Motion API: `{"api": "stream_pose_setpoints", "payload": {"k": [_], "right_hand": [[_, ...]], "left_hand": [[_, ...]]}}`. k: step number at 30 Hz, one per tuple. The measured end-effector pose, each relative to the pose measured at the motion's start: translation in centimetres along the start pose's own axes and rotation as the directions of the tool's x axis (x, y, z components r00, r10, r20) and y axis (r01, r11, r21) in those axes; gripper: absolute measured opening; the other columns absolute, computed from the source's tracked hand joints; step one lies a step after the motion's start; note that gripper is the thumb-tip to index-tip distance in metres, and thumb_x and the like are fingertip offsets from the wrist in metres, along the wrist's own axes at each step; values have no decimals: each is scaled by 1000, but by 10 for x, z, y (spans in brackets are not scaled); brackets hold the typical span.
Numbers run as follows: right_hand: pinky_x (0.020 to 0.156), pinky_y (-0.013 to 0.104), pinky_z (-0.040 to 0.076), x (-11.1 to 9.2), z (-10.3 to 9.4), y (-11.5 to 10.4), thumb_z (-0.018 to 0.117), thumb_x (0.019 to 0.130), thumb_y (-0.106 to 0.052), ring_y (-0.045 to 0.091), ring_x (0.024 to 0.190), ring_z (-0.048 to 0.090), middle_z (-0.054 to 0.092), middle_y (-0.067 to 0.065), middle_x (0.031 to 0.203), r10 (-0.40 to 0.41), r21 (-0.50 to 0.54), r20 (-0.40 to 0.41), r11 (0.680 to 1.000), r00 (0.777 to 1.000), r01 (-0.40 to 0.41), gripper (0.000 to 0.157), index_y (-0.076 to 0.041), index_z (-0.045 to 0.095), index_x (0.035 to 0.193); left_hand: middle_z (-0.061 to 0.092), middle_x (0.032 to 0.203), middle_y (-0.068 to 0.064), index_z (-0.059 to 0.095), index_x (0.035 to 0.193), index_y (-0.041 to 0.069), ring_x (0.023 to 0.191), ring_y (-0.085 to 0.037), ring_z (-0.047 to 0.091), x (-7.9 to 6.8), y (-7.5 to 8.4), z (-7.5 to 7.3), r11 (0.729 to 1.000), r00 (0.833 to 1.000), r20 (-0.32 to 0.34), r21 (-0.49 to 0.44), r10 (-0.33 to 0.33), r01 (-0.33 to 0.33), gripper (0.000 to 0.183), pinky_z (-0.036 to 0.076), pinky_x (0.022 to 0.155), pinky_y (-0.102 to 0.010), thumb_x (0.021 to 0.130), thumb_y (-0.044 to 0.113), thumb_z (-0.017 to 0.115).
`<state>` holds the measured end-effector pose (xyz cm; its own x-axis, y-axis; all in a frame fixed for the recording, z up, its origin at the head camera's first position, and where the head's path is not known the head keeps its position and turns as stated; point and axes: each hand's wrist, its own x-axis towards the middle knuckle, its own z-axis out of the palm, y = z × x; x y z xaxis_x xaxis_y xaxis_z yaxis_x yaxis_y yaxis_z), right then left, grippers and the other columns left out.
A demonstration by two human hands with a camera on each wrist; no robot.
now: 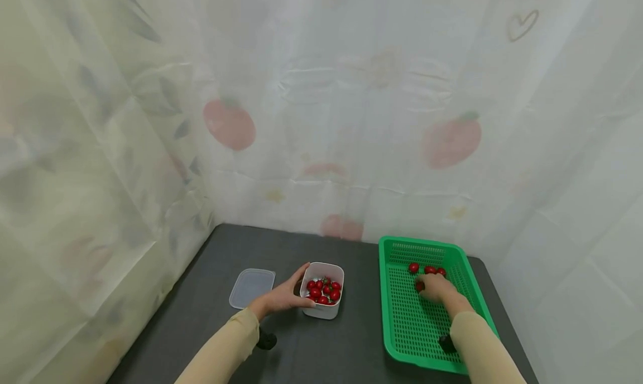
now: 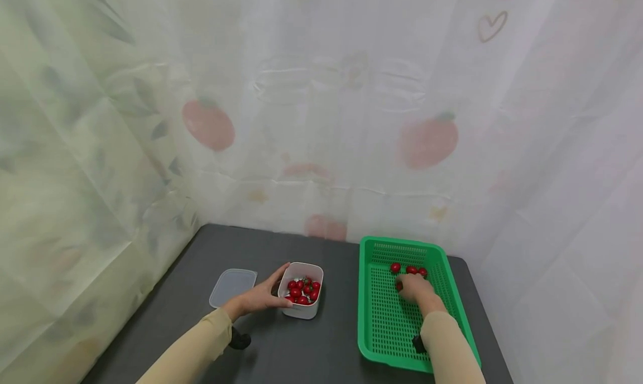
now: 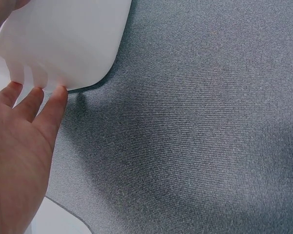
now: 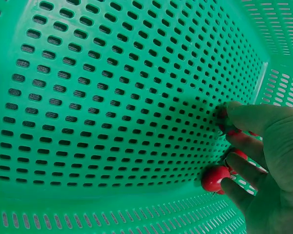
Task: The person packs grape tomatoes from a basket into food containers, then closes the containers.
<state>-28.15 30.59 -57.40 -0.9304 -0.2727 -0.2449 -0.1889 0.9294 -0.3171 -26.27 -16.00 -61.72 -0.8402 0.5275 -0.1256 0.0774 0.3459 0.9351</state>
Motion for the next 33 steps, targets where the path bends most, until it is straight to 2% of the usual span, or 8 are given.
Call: {"api": "stream_pose_setpoints", "payload": {"k": [5,10,23,33], "right_hand": [[84,55,52,-1,3,1,64,93,4,41,108,62,68,12,113,-27,70,0,997,1000,27,30,-2,69,122],[86,56,52,-1,6,2,63,93,6,40,110,63,68,11,115,-40,108,5,993,999,40,28,-3,71,118],[84,56,53,-1,11,7,65,91,6,41,108,63,68,15,115,-35,109,-11,993,999,36,32,-1,69,122],[82,54,53,-8,6,0,63,90,9,38,103,64,68,13,112,-52,81,-32,995,998,55,29,0,71,117]], "left_hand": [[20,167,-15,4,166,23,150,-39,23,0,0,0,1000,1000,-4,5,-8,8,110,29,113,-63,90,27,82],[19,167,-15,4,166,20,150,-40,22,-2,2,0,1000,1000,-4,0,-6,6,111,28,113,-64,89,28,82],[17,168,-15,5,166,27,150,-40,22,0,-2,1,1000,1000,-1,-14,-6,6,108,30,113,-63,90,25,81],[14,169,-15,3,166,29,151,-40,22,-1,0,0,999,1000,15,-40,-7,7,109,33,112,-59,91,26,82]]}}
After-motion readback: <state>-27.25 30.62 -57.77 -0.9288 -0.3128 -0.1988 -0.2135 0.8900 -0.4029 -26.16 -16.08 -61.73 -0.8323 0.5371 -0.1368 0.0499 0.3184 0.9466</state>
